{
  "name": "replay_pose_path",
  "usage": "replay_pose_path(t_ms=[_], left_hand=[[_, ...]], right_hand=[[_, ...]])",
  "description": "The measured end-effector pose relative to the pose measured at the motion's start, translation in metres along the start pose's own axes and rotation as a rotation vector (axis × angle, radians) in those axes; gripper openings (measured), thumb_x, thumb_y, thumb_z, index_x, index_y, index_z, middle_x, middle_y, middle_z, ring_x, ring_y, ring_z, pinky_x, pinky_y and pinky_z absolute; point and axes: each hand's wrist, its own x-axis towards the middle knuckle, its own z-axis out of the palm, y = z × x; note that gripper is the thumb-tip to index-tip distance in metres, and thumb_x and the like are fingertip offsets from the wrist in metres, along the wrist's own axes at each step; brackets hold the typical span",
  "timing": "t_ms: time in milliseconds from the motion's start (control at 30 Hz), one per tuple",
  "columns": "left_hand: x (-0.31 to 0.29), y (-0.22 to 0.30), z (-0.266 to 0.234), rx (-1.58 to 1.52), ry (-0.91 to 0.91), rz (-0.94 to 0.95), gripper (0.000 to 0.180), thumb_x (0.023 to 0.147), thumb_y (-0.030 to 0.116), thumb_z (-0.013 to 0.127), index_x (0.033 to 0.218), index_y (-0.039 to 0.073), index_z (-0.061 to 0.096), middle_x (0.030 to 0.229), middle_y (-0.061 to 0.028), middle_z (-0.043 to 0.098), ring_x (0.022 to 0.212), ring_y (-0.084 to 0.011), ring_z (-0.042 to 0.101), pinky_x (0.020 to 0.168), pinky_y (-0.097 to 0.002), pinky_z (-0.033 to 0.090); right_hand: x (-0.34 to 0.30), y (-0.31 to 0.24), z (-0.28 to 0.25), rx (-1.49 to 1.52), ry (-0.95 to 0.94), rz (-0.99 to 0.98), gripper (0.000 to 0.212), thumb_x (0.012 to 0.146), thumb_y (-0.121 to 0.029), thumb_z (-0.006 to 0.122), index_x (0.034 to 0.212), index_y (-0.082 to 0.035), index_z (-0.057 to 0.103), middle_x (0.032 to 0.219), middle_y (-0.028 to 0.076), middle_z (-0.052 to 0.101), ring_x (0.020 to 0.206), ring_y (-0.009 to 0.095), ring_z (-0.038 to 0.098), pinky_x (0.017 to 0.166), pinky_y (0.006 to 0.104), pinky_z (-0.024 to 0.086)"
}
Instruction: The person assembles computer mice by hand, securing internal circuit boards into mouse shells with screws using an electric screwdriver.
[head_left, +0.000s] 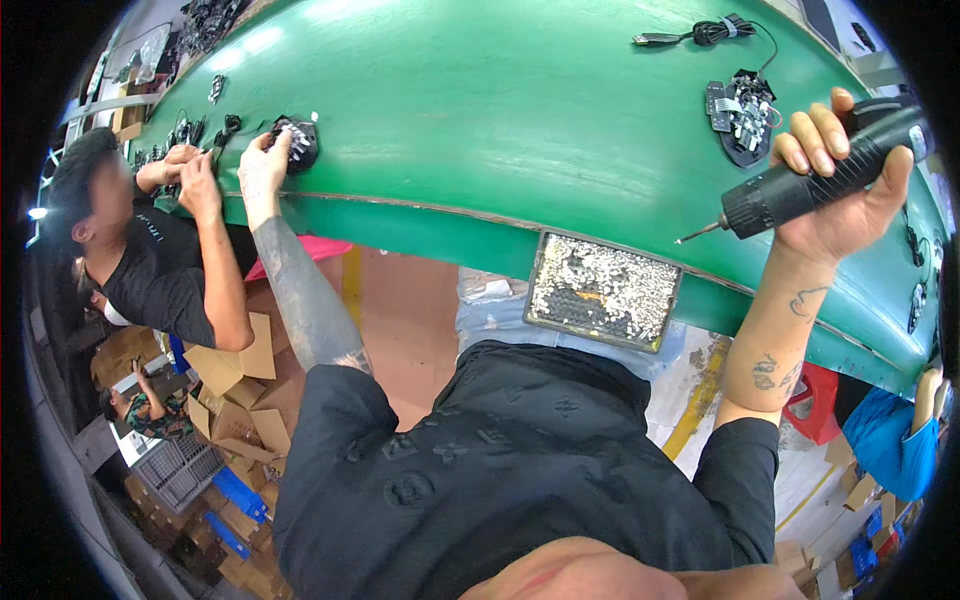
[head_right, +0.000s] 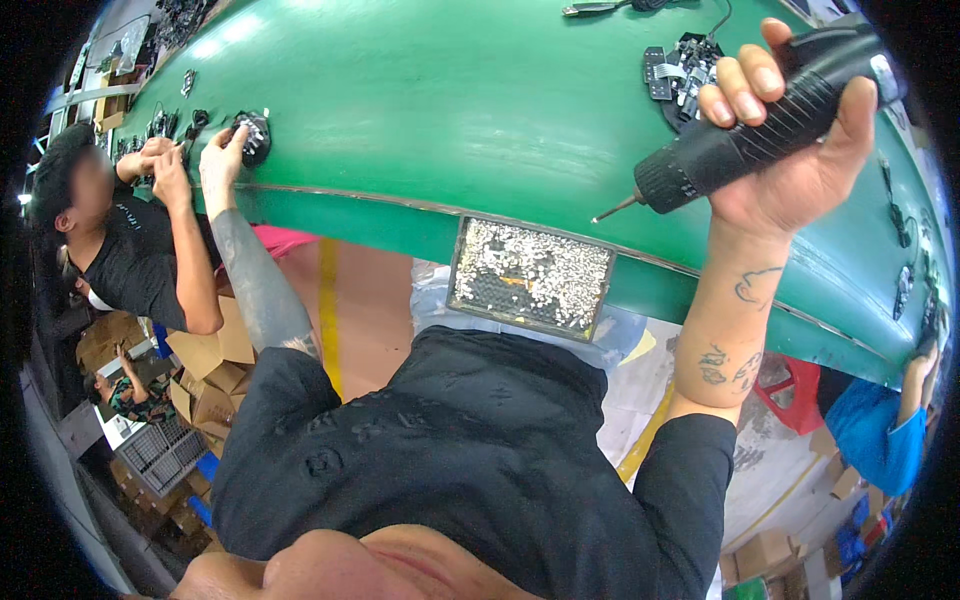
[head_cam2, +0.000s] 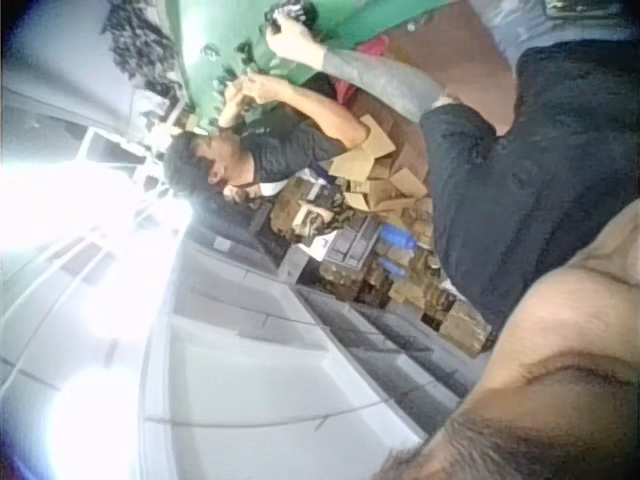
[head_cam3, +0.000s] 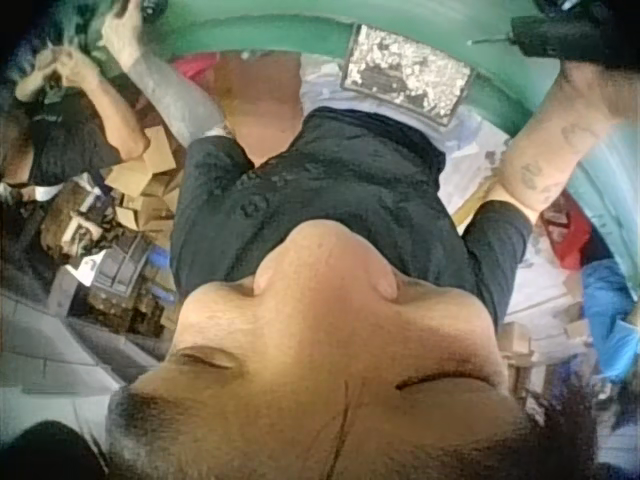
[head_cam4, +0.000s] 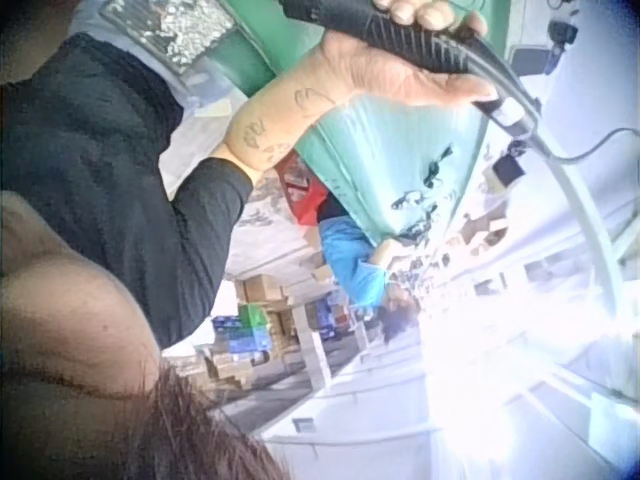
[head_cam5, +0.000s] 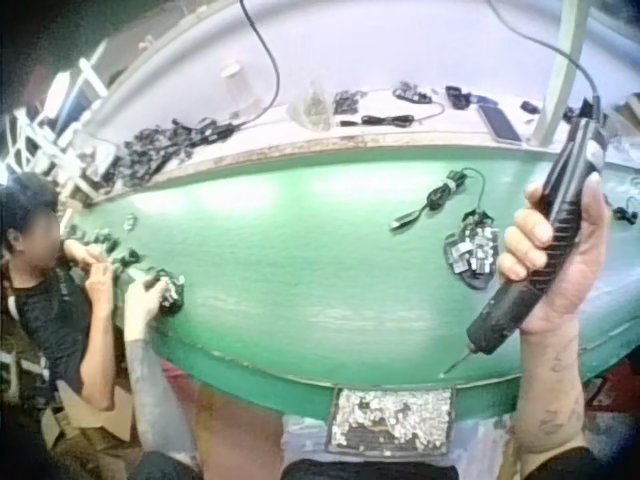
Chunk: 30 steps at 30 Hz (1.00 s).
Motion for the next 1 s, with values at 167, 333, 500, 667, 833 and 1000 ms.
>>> replay_pose_path(t_ms=[167, 333, 500, 667, 833, 1000], left_hand=[[-0.082, 0.155, 0.024, -0.221, -0.049, 0.399, 0.054, 0.082, 0.039, 0.074, 0.12, 0.001, 0.067, 0.112, -0.0193, 0.068, 0.104, -0.0292, 0.066, 0.094, -0.0375, 0.051], [-0.146, 0.26, 0.028, -0.371, -0.264, 0.908, 0.046, 0.086, 0.033, 0.071, 0.118, 0.001, 0.064, 0.114, -0.0153, 0.063, 0.105, -0.0314, 0.063, 0.091, -0.0366, 0.05], [-0.154, 0.301, 0.037, -0.4, -0.379, 1.191, 0.042, 0.086, 0.028, 0.07, 0.119, 0.001, 0.063, 0.113, -0.0147, 0.061, 0.104, -0.0327, 0.061, 0.091, -0.0371, 0.048], [-0.137, 0.293, 0.045, -0.365, -0.444, 1.294, 0.043, 0.083, 0.017, 0.071, 0.124, 0.009, 0.063, 0.119, -0.0092, 0.058, 0.114, -0.0303, 0.055, 0.097, -0.039, 0.045], [-0.143, 0.297, 0.041, -0.37, -0.466, 1.263, 0.046, 0.082, 0.014, 0.071, 0.127, 0.012, 0.063, 0.122, -0.0079, 0.057, 0.117, -0.0306, 0.052, 0.099, -0.0408, 0.043], [-0.146, 0.293, 0.048, -0.457, -0.363, 1.249, 0.043, 0.076, 0.015, 0.077, 0.118, 0.012, 0.068, 0.113, -0.009, 0.06, 0.108, -0.0291, 0.056, 0.095, -0.0395, 0.045]], right_hand=[[-0.001, -0.011, -0.019, -0.101, 0.065, 0.008, 0.073, 0.089, -0.052, 0.065, 0.127, 0.008, 0.048, 0.086, 0.004, 0.049, 0.077, 0.013, 0.045, 0.073, 0.0282, 0.04], [0.013, 0.015, -0.004, -0.256, 0.184, -0.212, 0.066, 0.088, -0.057, 0.064, 0.123, -0.003, 0.052, 0.085, 0.007, 0.057, 0.078, 0.02, 0.058, 0.071, 0.0331, 0.051], [0.025, 0.037, 0.033, -0.405, 0.158, -0.334, 0.064, 0.093, -0.065, 0.052, 0.115, -0.005, 0.056, 0.071, 0.003, 0.06, 0.061, 0.016, 0.063, 0.06, 0.0305, 0.055], [0.043, 0.064, 0.057, -0.552, 0.216, -0.335, 0.063, 0.096, -0.062, 0.05, 0.117, -0.002, 0.054, 0.066, 0.002, 0.053, 0.053, 0.013, 0.052, 0.055, 0.0256, 0.046], [0.044, 0.074, 0.036, -0.591, 0.191, -0.368, 0.061, 0.097, -0.06, 0.048, 0.12, -0.003, 0.052, 0.068, 0.003, 0.054, 0.053, 0.013, 0.051, 0.056, 0.0265, 0.046], [0.043, 0.079, 0.032, -0.602, 0.047, -0.387, 0.063, 0.095, -0.061, 0.052, 0.12, -0.003, 0.049, 0.068, 0.004, 0.054, 0.053, 0.013, 0.05, 0.056, 0.0264, 0.046]])
